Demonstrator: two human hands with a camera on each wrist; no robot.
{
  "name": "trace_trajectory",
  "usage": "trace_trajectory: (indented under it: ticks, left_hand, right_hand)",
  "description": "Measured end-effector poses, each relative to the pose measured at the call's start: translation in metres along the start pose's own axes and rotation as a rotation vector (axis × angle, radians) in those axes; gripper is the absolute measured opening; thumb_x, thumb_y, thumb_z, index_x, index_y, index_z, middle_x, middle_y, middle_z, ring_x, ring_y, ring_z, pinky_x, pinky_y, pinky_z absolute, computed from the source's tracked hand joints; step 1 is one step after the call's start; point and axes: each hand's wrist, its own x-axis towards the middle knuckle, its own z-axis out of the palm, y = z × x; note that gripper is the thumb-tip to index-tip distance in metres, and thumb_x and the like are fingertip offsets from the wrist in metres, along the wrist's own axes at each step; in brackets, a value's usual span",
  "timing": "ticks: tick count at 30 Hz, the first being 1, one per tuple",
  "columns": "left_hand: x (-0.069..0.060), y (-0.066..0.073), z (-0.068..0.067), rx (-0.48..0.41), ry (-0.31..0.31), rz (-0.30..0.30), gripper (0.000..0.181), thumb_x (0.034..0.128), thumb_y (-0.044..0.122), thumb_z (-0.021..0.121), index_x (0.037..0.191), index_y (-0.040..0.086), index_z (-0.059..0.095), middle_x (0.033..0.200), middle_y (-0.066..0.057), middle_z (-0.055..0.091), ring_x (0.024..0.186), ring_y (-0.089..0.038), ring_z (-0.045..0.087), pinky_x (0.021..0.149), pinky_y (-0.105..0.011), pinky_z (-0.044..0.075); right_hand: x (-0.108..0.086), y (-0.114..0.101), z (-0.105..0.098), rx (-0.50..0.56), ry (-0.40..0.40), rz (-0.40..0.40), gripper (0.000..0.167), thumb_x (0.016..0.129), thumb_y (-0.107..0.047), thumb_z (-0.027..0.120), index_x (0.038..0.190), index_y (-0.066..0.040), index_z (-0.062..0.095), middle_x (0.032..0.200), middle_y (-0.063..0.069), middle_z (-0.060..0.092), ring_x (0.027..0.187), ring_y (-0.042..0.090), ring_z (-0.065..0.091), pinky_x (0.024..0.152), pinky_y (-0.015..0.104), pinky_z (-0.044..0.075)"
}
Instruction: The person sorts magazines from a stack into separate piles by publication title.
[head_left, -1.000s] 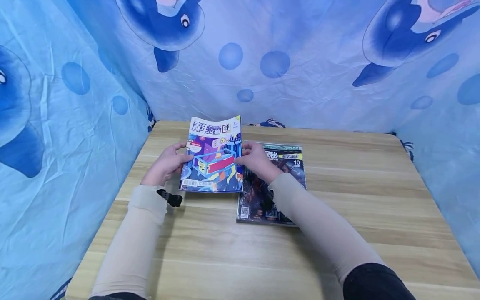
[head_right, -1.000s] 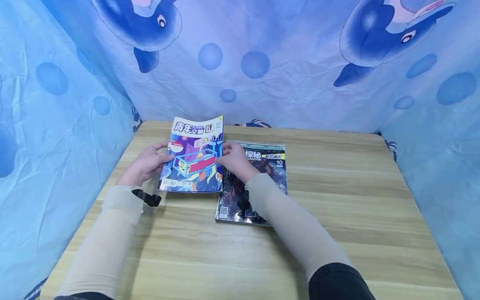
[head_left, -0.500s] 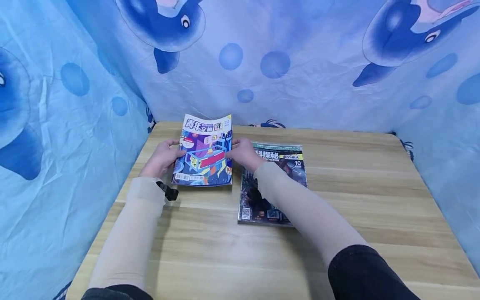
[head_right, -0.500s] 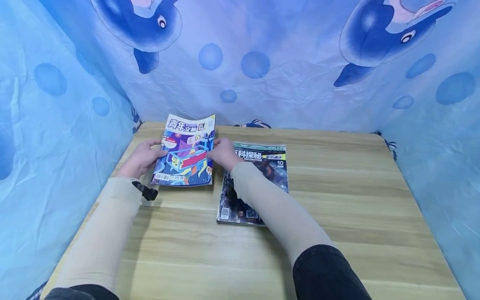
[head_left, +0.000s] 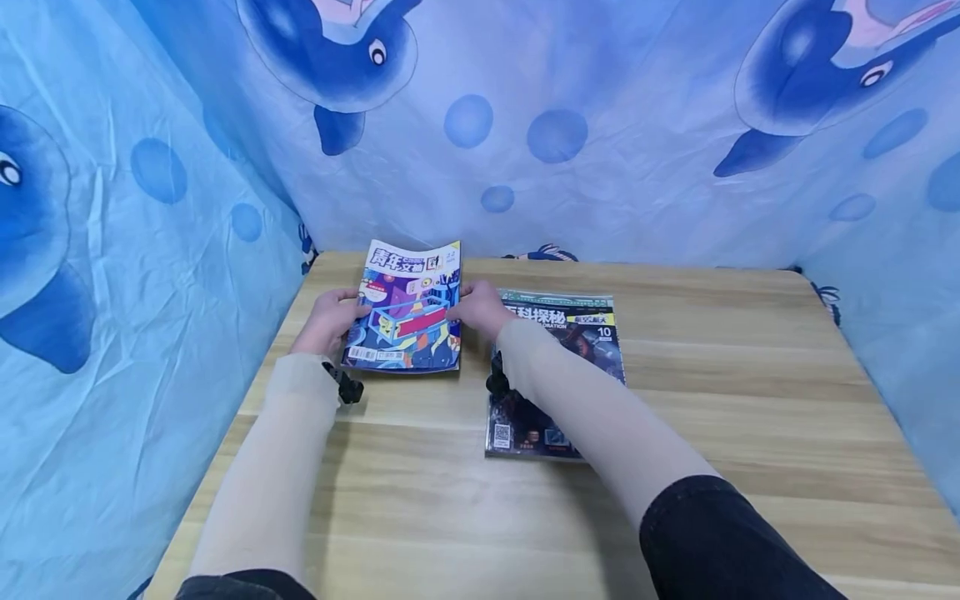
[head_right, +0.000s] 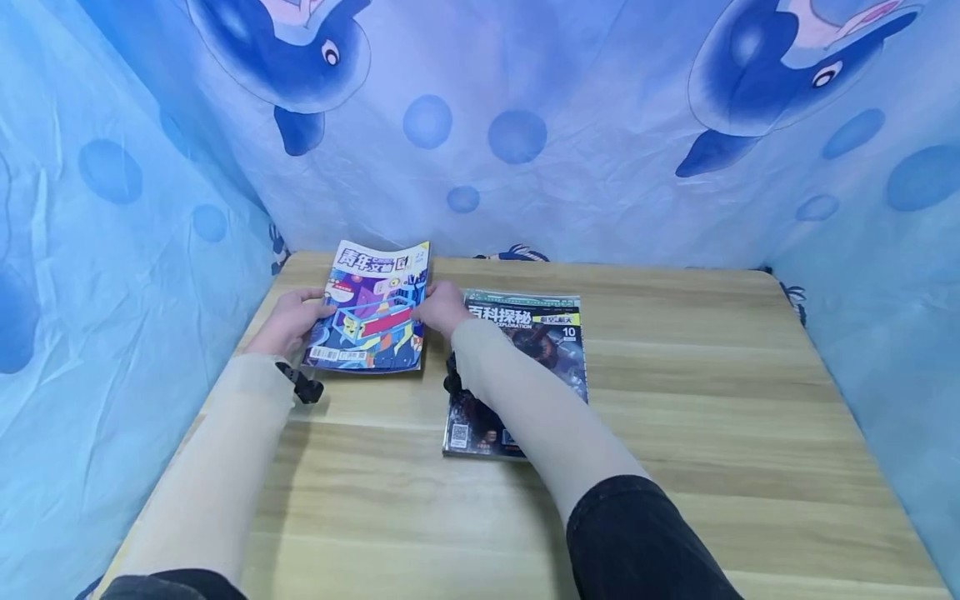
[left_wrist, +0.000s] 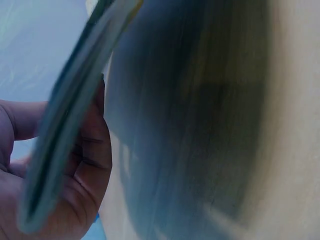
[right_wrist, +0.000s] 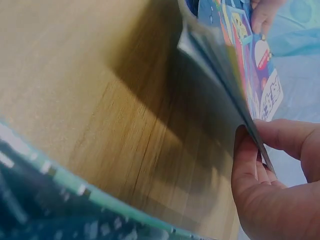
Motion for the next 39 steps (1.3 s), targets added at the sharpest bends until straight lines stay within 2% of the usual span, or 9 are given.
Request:
trace_trajectory:
  ticks: [5, 9, 13, 17, 21, 26, 34, 39]
  left_hand:
    - [0.013, 0.002, 0.002, 0.045, 0.044, -0.017, 0.054, 0.1063, 0.018, 0.055, 0.157, 0.013, 0.038, 0.145, -0.017, 0.049, 0.123, -0.03, 0.053, 0.101, -0.045, 0.046]
    - [0.019, 0.002, 0.005, 0.082, 0.085, -0.037, 0.052, 0.1057, 0.017, 0.056, 0.155, 0.011, 0.041, 0.147, -0.017, 0.047, 0.125, -0.03, 0.048, 0.105, -0.046, 0.041]
    - [0.02, 0.003, 0.01, 0.103, 0.12, -0.019, 0.049, 0.1045, 0.014, 0.058, 0.151, 0.008, 0.046, 0.146, -0.017, 0.047, 0.126, -0.03, 0.046, 0.106, -0.046, 0.039]
    - [0.022, 0.003, 0.014, 0.117, 0.14, 0.027, 0.047, 0.1035, 0.01, 0.058, 0.149, 0.005, 0.048, 0.145, -0.018, 0.047, 0.126, -0.029, 0.046, 0.106, -0.045, 0.039]
    - [0.023, 0.004, 0.014, 0.137, 0.155, 0.047, 0.046, 0.103, 0.009, 0.058, 0.148, 0.004, 0.05, 0.144, -0.018, 0.048, 0.125, -0.029, 0.047, 0.104, -0.045, 0.041]
    - [0.021, 0.004, 0.015, 0.179, 0.177, 0.042, 0.045, 0.1028, 0.013, 0.06, 0.146, 0.005, 0.052, 0.145, -0.018, 0.048, 0.125, -0.03, 0.047, 0.104, -0.047, 0.041]
    - [0.017, 0.0, 0.015, 0.293, 0.204, 0.051, 0.043, 0.102, 0.022, 0.063, 0.141, 0.003, 0.057, 0.14, -0.02, 0.052, 0.122, -0.033, 0.048, 0.105, -0.049, 0.041]
    - [0.011, 0.002, 0.017, 0.391, 0.229, 0.082, 0.039, 0.1007, 0.022, 0.064, 0.132, -0.001, 0.06, 0.13, -0.022, 0.057, 0.116, -0.034, 0.053, 0.101, -0.049, 0.045]
  right_hand:
    - [0.012, 0.0, 0.007, -0.03, 0.005, 0.008, 0.044, 0.087, -0.012, 0.083, 0.125, -0.004, 0.062, 0.114, 0.007, 0.063, 0.107, 0.022, 0.059, 0.095, 0.037, 0.05]
    - [0.017, 0.0, 0.014, -0.059, 0.003, 0.019, 0.041, 0.088, -0.013, 0.083, 0.122, -0.005, 0.062, 0.111, 0.007, 0.063, 0.103, 0.02, 0.06, 0.093, 0.036, 0.052]
    - [0.017, -0.001, 0.014, -0.087, 0.002, 0.007, 0.034, 0.089, -0.012, 0.081, 0.117, -0.004, 0.063, 0.106, 0.007, 0.064, 0.1, 0.021, 0.062, 0.09, 0.037, 0.053]
    - [0.018, 0.0, 0.014, -0.111, -0.003, 0.002, 0.032, 0.09, -0.011, 0.08, 0.115, -0.004, 0.062, 0.105, 0.007, 0.064, 0.1, 0.022, 0.063, 0.09, 0.037, 0.053]
    - [0.023, 0.003, 0.015, -0.145, 0.006, -0.001, 0.035, 0.089, -0.013, 0.082, 0.116, -0.004, 0.063, 0.105, 0.007, 0.065, 0.099, 0.021, 0.063, 0.088, 0.036, 0.054]
    - [0.028, 0.006, 0.017, -0.175, 0.022, -0.032, 0.036, 0.085, -0.014, 0.085, 0.114, -0.004, 0.065, 0.103, 0.005, 0.066, 0.097, 0.021, 0.064, 0.086, 0.034, 0.054]
    - [0.027, 0.007, 0.017, -0.189, 0.031, -0.049, 0.045, 0.083, -0.013, 0.086, 0.12, -0.005, 0.061, 0.106, 0.005, 0.065, 0.1, 0.021, 0.062, 0.089, 0.036, 0.053]
    - [0.028, 0.008, 0.022, -0.232, 0.058, -0.107, 0.051, 0.082, -0.01, 0.086, 0.126, -0.004, 0.062, 0.112, 0.006, 0.065, 0.105, 0.023, 0.062, 0.095, 0.037, 0.051]
